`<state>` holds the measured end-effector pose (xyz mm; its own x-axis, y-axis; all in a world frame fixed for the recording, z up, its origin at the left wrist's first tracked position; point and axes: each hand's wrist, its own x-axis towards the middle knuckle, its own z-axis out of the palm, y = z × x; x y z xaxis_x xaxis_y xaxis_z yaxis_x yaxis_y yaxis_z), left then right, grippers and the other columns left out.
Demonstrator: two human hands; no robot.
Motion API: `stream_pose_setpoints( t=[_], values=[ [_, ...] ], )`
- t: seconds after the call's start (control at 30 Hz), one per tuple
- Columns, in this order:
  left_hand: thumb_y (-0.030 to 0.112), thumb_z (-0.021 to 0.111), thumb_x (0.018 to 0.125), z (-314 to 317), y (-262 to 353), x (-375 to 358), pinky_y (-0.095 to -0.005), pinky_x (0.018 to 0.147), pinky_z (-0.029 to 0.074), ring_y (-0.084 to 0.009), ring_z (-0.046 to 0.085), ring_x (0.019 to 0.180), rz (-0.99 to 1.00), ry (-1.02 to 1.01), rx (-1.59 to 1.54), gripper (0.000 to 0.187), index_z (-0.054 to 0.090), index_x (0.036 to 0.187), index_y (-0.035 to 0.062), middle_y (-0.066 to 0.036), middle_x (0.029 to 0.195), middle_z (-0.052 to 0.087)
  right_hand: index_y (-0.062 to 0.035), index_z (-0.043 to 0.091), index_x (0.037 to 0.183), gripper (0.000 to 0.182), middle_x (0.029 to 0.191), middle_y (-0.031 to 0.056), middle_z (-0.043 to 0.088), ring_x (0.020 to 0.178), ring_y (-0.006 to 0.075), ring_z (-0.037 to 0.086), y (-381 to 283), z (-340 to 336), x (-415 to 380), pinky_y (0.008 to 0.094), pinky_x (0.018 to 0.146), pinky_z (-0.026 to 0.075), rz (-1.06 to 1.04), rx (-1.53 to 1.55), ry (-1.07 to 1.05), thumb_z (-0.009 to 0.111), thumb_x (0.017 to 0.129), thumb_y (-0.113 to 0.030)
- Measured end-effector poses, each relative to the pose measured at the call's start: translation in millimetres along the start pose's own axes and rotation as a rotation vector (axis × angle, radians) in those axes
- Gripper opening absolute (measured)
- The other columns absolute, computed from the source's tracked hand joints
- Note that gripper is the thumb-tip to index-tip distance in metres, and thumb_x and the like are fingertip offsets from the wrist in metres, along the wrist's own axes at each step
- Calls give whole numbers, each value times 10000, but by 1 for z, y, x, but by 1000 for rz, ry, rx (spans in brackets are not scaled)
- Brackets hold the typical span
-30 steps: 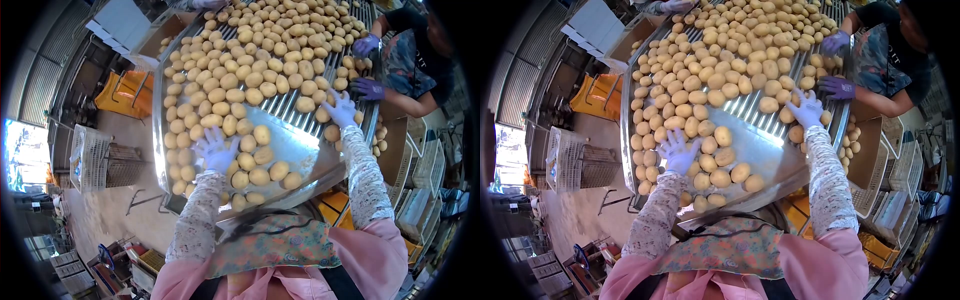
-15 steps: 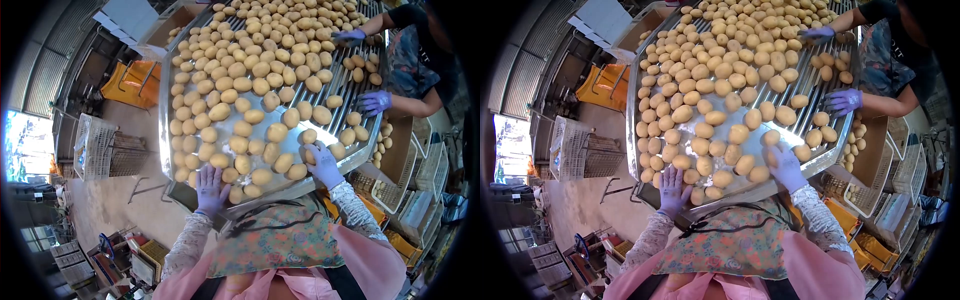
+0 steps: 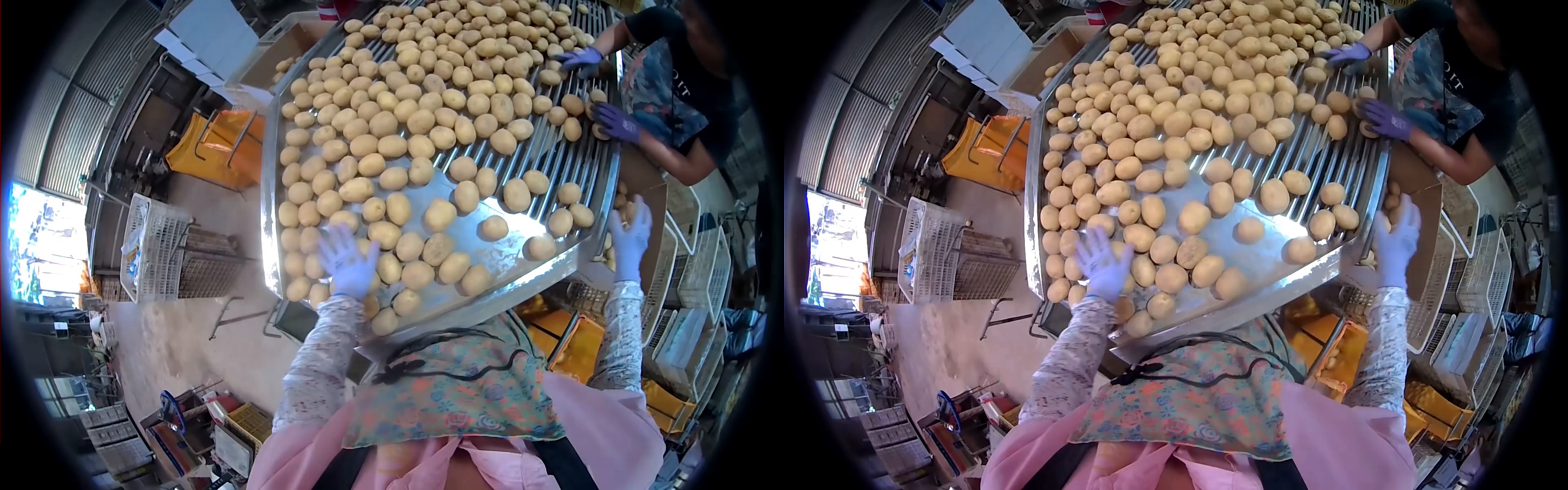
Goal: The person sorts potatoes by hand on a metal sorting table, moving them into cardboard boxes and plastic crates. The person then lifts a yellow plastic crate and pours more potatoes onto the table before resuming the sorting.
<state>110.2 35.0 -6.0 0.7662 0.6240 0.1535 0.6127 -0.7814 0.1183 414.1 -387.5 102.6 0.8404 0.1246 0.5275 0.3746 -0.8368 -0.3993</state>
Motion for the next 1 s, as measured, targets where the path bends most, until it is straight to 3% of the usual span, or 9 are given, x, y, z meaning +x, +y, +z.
stream_pose_setpoints(
  t=[0.1,0.2,0.3,0.4,0.5,0.63,0.7,0.83,1.0],
  values=[
    [506,556,972,17,49,7,-657,1213,102,-518,236,1492,128,-48,109,768,328,1598,124,-318,1606,290,-62,625,1332,532,1254,135,670,1165,316,641,-77,29,-33,408,1003,504,-18,494,-606,756,827,-162],
    [511,591,951,-8,81,-19,-651,1212,139,-517,266,1479,284,-142,-94,772,367,1576,119,-293,1594,324,-191,563,1414,594,1396,139,564,1176,375,611,-136,72,-71,477,998,503,-459,278,-844,693,841,-281],
    [498,616,935,-34,58,-53,-611,1220,178,-476,314,1471,432,-173,-377,731,455,1525,98,-253,1578,377,-206,580,1372,553,1325,144,590,1143,392,615,-161,102,-80,488,970,510,-391,199,-1109,697,832,-233],
    [502,652,905,-47,-2,-77,-589,1219,204,-466,332,1461,644,-243,-270,777,444,1524,81,-236,1570,388,-190,579,1376,555,1249,135,638,1137,343,634,-155,100,-88,458,979,513,-384,255,-1097,713,839,-232],
    [475,639,913,-48,-56,-77,-611,1210,205,-464,335,1460,375,-211,-198,764,434,1531,74,-247,1555,398,-145,615,1326,489,1212,124,669,1144,282,648,-113,68,-90,412,1002,509,-77,557,-900,721,857,-233],
    [456,610,937,-29,-109,-61,-629,1201,204,-481,336,1454,-23,-71,-15,736,437,1530,56,-263,1560,395,-102,628,1363,504,1328,168,642,1259,283,599,10,21,-48,406,1078,462,208,547,-58,736,877,-178],
    [468,604,940,-1,-83,-45,-624,1199,210,-490,336,1449,-10,-45,-81,745,434,1529,45,-265,1554,401,-110,599,1400,577,1377,210,600,1294,366,563,48,-1,-23,454,1100,436,129,-298,71,753,865,-265],
    [500,594,940,25,31,-5,-605,1196,233,-507,349,1432,75,39,-232,772,428,1529,30,-267,1540,423,-133,574,1428,633,1387,208,578,1293,424,522,53,22,-1,511,1103,401,-307,-157,-244,746,844,-308],
    [449,617,942,-26,83,-32,-608,1195,238,-506,356,1428,443,-63,-189,709,461,1521,69,-273,1524,432,-205,553,1461,600,1170,161,661,1141,371,588,3,84,-18,508,1051,390,-295,-190,-505,649,916,-436]
  ],
)
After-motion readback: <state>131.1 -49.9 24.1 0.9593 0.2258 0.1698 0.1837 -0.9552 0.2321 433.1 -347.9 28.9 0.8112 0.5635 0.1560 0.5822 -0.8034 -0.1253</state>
